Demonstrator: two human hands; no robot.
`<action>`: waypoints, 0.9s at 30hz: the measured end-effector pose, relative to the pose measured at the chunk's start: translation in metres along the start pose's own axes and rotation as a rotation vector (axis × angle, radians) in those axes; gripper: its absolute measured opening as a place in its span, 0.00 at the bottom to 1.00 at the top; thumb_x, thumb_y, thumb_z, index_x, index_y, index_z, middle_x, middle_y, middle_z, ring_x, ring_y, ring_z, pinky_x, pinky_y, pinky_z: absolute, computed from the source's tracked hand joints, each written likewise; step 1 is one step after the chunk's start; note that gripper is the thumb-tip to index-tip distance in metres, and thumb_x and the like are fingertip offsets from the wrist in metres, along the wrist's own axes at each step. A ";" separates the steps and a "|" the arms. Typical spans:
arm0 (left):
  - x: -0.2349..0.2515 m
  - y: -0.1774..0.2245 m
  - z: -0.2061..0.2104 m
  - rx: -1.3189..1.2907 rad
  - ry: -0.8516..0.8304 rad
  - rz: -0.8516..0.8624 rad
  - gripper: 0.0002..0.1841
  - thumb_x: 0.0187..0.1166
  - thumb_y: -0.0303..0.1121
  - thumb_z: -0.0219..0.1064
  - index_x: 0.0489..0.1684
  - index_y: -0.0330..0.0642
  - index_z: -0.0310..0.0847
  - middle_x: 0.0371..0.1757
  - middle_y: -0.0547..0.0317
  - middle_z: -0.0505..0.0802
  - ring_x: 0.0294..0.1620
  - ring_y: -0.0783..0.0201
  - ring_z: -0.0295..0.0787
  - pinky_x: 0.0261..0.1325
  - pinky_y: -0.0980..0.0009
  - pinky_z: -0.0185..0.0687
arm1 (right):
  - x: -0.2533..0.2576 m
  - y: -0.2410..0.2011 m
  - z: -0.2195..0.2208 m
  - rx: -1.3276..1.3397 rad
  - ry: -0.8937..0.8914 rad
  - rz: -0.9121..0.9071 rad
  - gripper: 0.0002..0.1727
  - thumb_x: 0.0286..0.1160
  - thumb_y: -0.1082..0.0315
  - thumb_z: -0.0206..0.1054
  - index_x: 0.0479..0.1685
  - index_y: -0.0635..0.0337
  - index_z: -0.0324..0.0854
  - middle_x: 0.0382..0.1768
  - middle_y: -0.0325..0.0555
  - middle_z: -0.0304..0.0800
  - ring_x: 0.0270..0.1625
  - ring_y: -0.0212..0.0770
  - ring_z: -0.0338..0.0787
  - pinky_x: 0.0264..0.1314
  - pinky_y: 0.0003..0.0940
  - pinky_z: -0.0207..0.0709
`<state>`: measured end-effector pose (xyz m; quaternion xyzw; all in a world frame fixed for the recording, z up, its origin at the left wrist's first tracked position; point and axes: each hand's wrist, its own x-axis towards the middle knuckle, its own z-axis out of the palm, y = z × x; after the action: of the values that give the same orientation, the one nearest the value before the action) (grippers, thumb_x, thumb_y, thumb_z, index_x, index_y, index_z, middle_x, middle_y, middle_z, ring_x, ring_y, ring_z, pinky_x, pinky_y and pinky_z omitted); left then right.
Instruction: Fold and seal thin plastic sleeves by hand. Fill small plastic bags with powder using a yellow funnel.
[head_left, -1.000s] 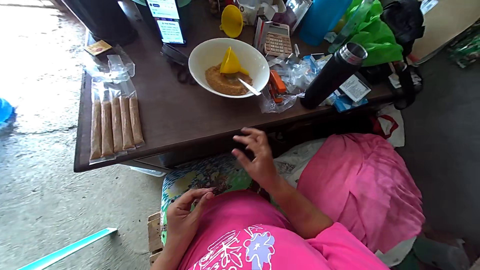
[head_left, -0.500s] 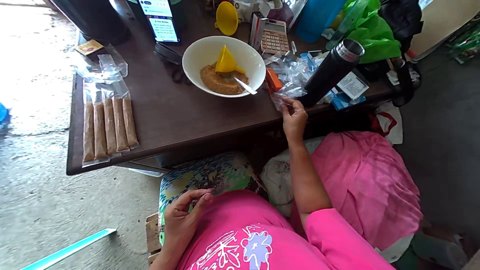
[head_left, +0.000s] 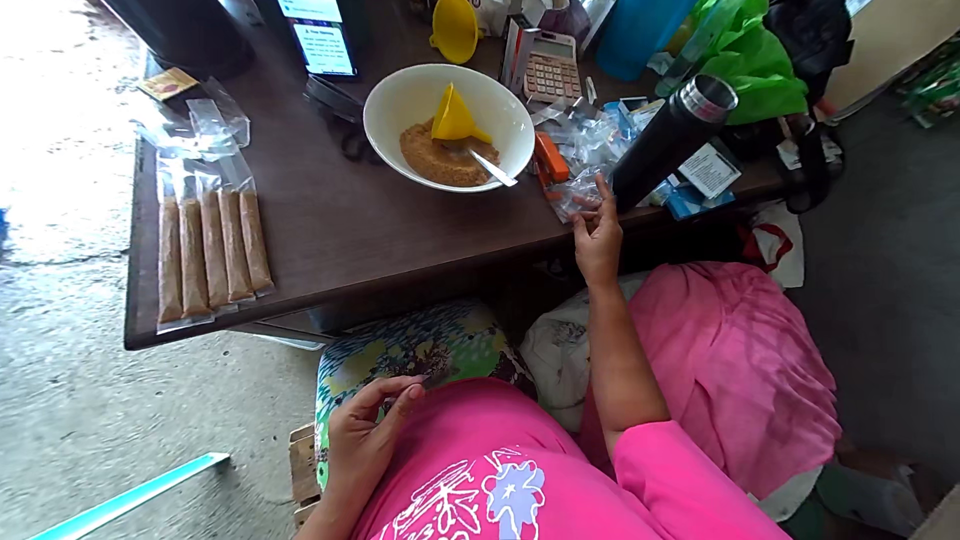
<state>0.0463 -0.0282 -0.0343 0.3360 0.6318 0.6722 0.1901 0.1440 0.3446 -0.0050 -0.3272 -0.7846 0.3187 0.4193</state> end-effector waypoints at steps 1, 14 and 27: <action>0.000 -0.001 0.000 0.001 0.000 0.001 0.07 0.81 0.38 0.72 0.47 0.50 0.92 0.42 0.73 0.97 0.40 0.75 0.94 0.49 0.78 0.91 | 0.002 0.000 -0.002 -0.021 0.002 0.002 0.33 0.79 0.78 0.63 0.86 0.66 0.64 0.63 0.58 0.89 0.51 0.42 0.94 0.55 0.35 0.87; 0.002 -0.002 -0.001 -0.003 0.000 -0.014 0.07 0.80 0.38 0.72 0.46 0.50 0.92 0.42 0.73 0.97 0.40 0.76 0.94 0.49 0.78 0.91 | 0.019 -0.012 -0.014 -0.070 0.136 0.073 0.42 0.78 0.56 0.73 0.87 0.69 0.60 0.75 0.65 0.75 0.53 0.43 0.91 0.48 0.32 0.86; 0.006 0.002 -0.002 -0.046 -0.012 -0.015 0.08 0.87 0.35 0.64 0.54 0.49 0.88 0.44 0.73 0.97 0.41 0.75 0.95 0.48 0.78 0.92 | 0.042 -0.026 -0.013 0.057 0.135 -0.172 0.17 0.81 0.75 0.62 0.66 0.69 0.83 0.54 0.55 0.90 0.49 0.35 0.90 0.55 0.27 0.84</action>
<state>0.0411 -0.0254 -0.0310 0.3307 0.6174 0.6832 0.2065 0.1304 0.3648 0.0397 -0.2674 -0.7703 0.2809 0.5062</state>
